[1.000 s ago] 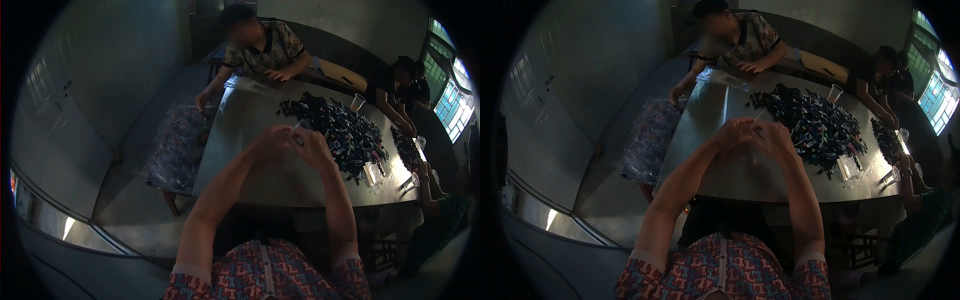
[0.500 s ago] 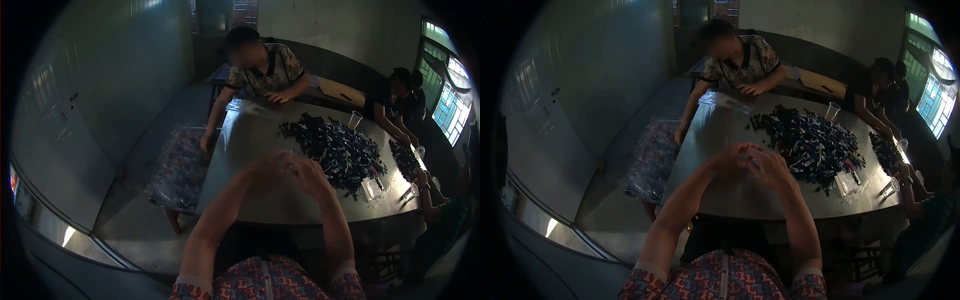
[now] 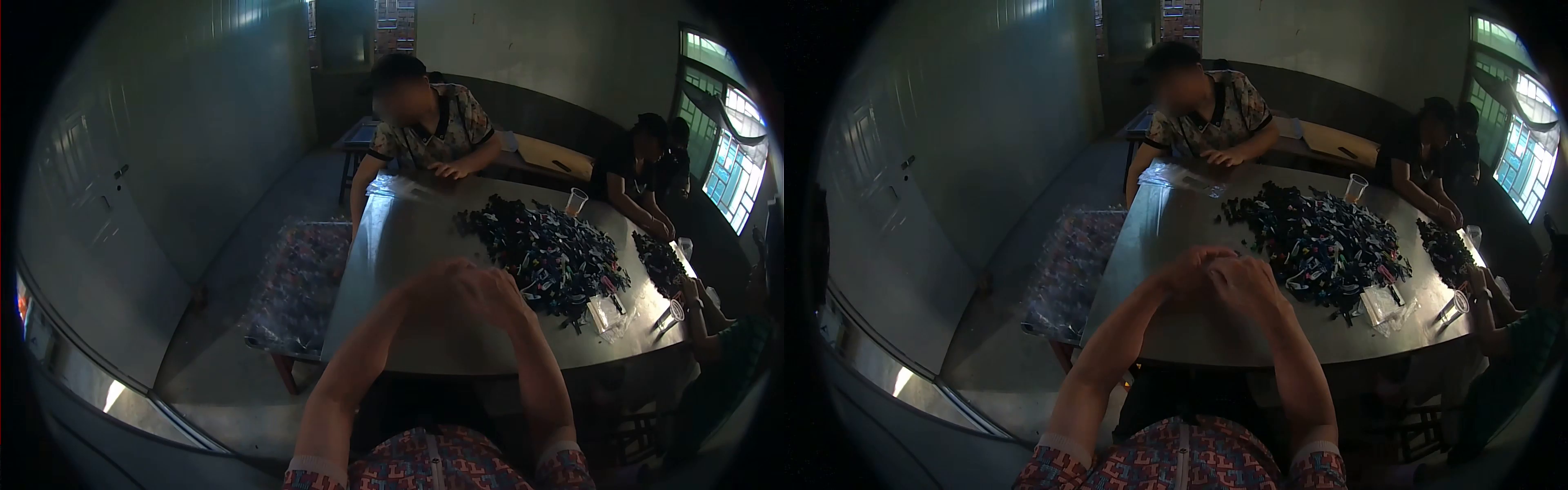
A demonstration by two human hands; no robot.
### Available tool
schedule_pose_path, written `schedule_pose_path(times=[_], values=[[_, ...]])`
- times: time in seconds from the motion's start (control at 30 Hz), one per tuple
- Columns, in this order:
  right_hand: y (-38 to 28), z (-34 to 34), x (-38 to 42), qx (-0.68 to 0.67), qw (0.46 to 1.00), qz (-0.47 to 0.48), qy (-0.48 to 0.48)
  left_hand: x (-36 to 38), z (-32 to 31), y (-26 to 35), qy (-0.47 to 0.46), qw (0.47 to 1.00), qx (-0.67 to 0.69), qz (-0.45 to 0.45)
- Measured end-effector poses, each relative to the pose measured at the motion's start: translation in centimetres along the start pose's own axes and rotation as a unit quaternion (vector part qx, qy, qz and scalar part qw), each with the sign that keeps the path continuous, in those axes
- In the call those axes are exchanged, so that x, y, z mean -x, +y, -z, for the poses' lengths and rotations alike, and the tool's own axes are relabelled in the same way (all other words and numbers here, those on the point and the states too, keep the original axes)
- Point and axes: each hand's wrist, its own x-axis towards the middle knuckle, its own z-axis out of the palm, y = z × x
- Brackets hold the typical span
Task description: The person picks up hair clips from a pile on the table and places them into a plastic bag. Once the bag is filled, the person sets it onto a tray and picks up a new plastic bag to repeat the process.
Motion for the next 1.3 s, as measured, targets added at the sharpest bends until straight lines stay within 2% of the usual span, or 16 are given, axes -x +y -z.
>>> schedule_pose_path(times=[0.13,0.23,0.33,0.37,0.43,0.53,0.6,0.77,0.83,0.87,0.93,0.97,1.03,1.07,1.13,1.3], values=[[-0.5,0.3,-0.2,0.007,1.0,-0.003,-0.006,-0.1,0.1,-1.8,-0.008,0.996,0.083,0.013],[-0.2,-0.1,0.0,0.006,1.0,0.021,0.004,-0.3,-0.2,-3.2,-0.009,0.991,-0.117,-0.063],[-0.7,0.6,0.0,0.014,0.999,-0.012,-0.028,-0.2,-0.1,-3.3,-0.023,0.989,-0.129,-0.065],[-1.0,0.8,0.1,0.014,0.999,-0.015,-0.029,-0.5,0.1,-3.6,-0.014,0.997,-0.063,-0.048],[-1.6,0.9,0.3,-0.013,0.998,-0.031,0.048,-0.7,0.2,-3.7,-0.007,1.0,0.004,-0.029],[-1.6,0.5,0.7,-0.004,0.999,-0.028,0.03,0.1,0.2,0.5,-0.03,0.996,-0.056,-0.063],[-1.8,0.7,0.8,-0.004,0.999,-0.039,0.026,0.3,0.0,1.5,-0.018,0.999,-0.033,-0.015],[-2.4,1.4,1.6,-0.022,0.998,-0.045,0.044,0.5,0.3,1.6,-0.033,0.997,0.061,-0.047],[-2.4,1.8,2.2,-0.042,0.995,-0.015,0.087,0.7,0.3,2.8,-0.039,0.993,0.102,-0.039],[-2.4,2.0,2.5,-0.043,0.995,-0.018,0.085,0.8,0.3,3.6,-0.024,0.997,0.064,-0.028],[-1.9,2.4,3.8,-0.145,0.974,-0.027,0.173,1.1,0.4,4.8,-0.016,0.999,0.031,-0.014],[-1.3,2.6,4.6,-0.144,0.974,-0.038,0.171,1.2,0.6,5.0,0.0,0.998,0.047,0.029],[0.4,2.7,6.2,-0.087,0.967,-0.131,0.199,1.5,0.1,5.3,0.046,0.994,0.046,0.083],[1.5,2.3,7.3,-0.084,0.966,-0.141,0.202,1.4,0.0,4.7,0.035,0.995,0.049,0.084],[4.2,0.8,9.2,0.027,0.969,-0.173,0.173,1.2,0.4,3.4,0.067,0.994,0.052,0.071],[7.2,0.2,11.2,0.053,0.972,-0.191,0.124,1.1,0.9,1.7,0.126,0.99,0.011,0.059]])
